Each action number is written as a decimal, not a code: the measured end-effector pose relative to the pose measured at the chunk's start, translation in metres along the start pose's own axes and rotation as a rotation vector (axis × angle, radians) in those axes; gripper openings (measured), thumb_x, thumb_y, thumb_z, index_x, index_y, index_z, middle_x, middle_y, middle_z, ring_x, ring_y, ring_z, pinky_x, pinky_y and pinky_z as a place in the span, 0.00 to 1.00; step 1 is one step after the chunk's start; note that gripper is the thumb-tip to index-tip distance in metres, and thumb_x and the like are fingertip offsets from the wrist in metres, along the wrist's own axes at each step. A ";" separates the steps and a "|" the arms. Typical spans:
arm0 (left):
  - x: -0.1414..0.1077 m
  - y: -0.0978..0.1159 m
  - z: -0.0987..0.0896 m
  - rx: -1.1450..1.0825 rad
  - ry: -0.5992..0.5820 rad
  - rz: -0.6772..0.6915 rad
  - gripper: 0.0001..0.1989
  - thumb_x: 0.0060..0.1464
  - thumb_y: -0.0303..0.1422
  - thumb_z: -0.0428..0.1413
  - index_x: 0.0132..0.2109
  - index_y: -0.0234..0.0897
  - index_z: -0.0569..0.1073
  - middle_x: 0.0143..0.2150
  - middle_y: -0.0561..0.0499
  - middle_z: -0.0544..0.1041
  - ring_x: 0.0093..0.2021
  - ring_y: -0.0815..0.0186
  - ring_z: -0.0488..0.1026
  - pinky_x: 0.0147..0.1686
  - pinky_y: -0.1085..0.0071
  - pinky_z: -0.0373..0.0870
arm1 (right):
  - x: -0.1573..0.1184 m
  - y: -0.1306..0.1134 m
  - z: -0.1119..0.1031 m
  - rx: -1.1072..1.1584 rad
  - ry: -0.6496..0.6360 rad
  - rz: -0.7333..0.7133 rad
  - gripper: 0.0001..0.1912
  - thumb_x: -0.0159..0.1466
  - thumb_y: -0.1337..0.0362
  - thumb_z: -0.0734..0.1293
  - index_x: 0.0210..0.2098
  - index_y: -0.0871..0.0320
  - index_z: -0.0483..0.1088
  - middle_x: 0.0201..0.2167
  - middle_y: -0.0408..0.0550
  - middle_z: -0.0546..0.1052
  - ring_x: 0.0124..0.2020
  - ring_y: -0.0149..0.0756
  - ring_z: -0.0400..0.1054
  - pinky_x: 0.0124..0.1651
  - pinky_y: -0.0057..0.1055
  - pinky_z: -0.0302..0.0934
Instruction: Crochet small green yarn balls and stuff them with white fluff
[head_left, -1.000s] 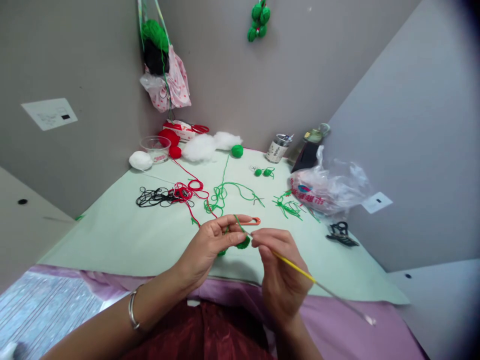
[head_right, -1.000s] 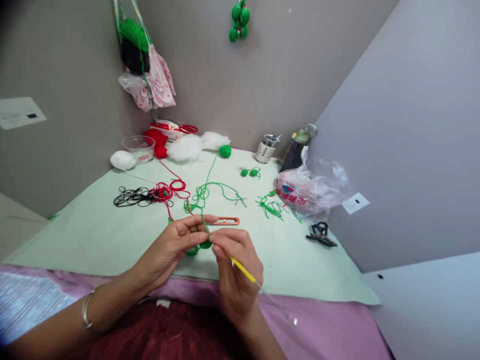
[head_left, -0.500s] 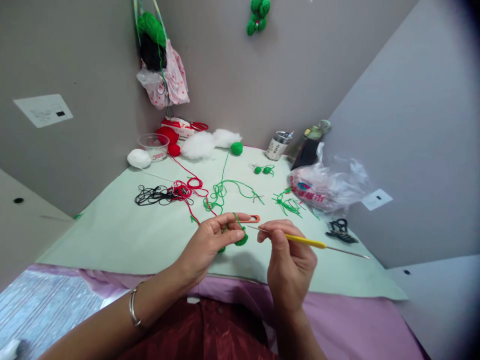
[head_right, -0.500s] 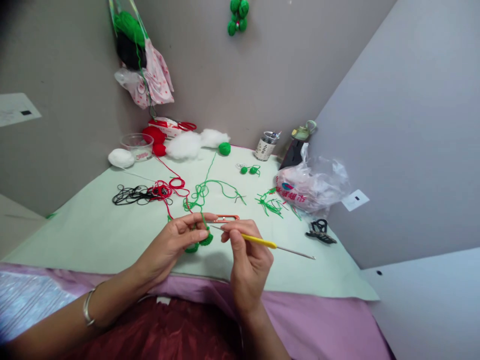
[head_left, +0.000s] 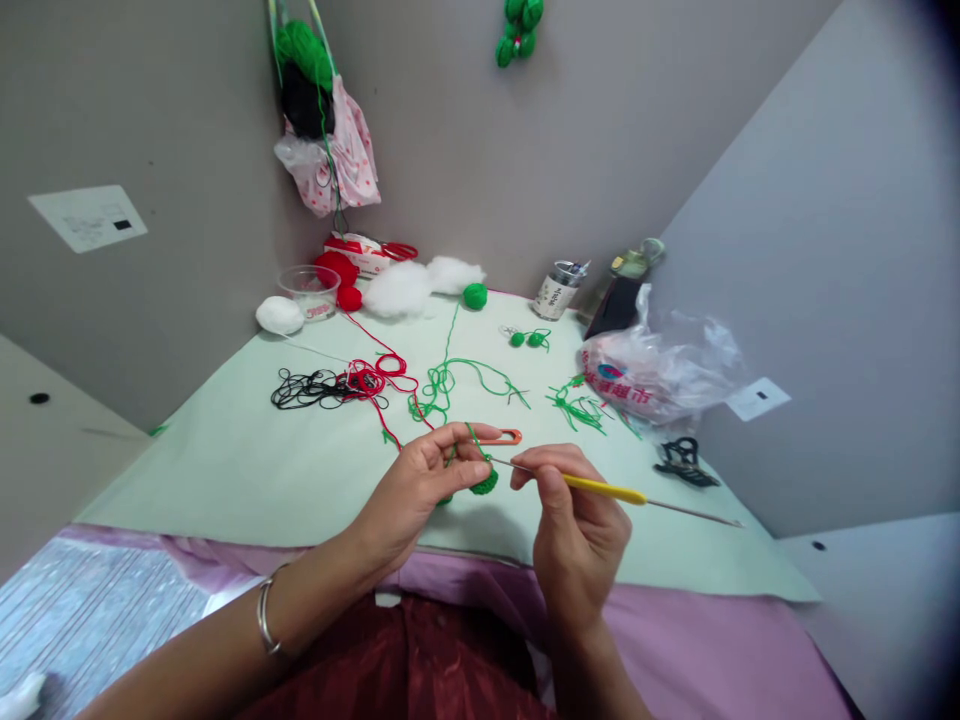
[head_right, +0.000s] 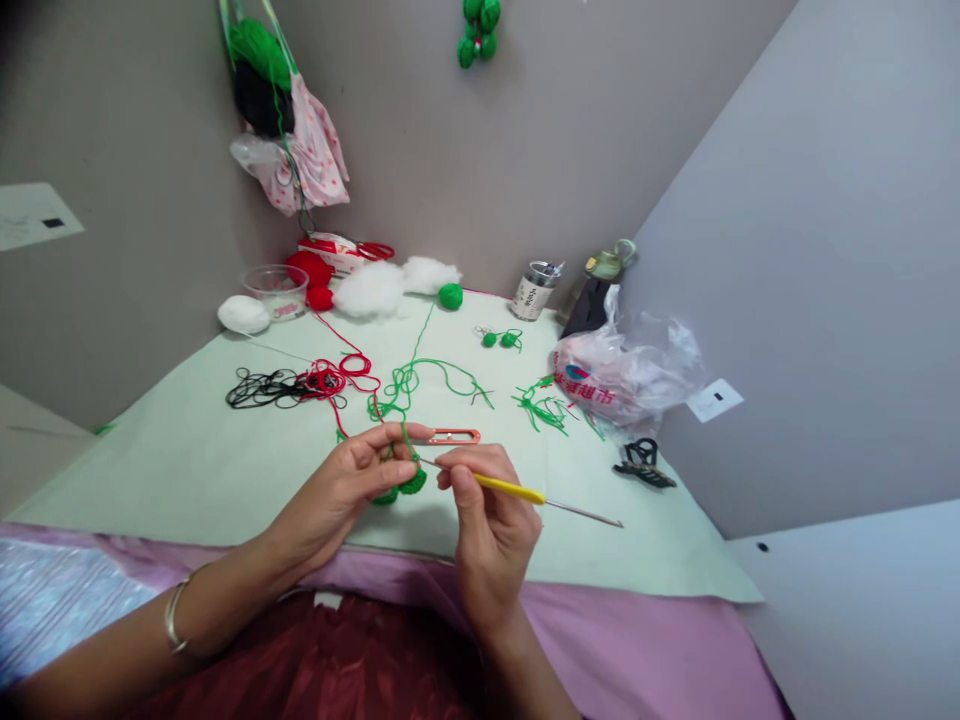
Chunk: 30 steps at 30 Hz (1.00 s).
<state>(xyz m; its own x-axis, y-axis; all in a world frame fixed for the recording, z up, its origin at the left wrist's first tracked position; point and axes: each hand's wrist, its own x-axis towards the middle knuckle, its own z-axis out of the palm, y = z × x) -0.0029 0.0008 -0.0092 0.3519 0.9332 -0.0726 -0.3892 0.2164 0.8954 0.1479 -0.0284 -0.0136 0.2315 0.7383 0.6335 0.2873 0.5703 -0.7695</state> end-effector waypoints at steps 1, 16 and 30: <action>0.000 0.000 0.000 0.002 -0.005 0.002 0.14 0.54 0.34 0.66 0.49 0.42 0.82 0.32 0.54 0.69 0.34 0.69 0.63 0.34 0.71 0.55 | 0.000 0.000 0.000 0.000 -0.007 0.003 0.10 0.70 0.70 0.64 0.37 0.54 0.77 0.29 0.42 0.75 0.32 0.33 0.69 0.39 0.33 0.62; -0.001 -0.002 0.000 -0.040 -0.049 0.002 0.33 0.54 0.32 0.68 0.66 0.44 0.70 0.33 0.56 0.72 0.38 0.69 0.71 0.46 0.70 0.63 | -0.003 0.002 -0.001 0.074 -0.081 0.045 0.11 0.72 0.70 0.63 0.37 0.54 0.76 0.31 0.42 0.75 0.35 0.34 0.70 0.42 0.34 0.63; -0.002 -0.003 0.001 0.001 -0.060 0.018 0.25 0.54 0.31 0.68 0.59 0.42 0.77 0.32 0.56 0.72 0.37 0.70 0.70 0.45 0.73 0.64 | -0.003 0.008 -0.001 0.042 -0.062 -0.073 0.11 0.70 0.72 0.63 0.40 0.53 0.77 0.32 0.43 0.77 0.34 0.33 0.71 0.38 0.33 0.67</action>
<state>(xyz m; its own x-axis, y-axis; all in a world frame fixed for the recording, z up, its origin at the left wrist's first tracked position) -0.0018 -0.0024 -0.0111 0.3952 0.9181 -0.0299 -0.3951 0.1993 0.8968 0.1506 -0.0269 -0.0212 0.1525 0.7142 0.6831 0.2618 0.6373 -0.7248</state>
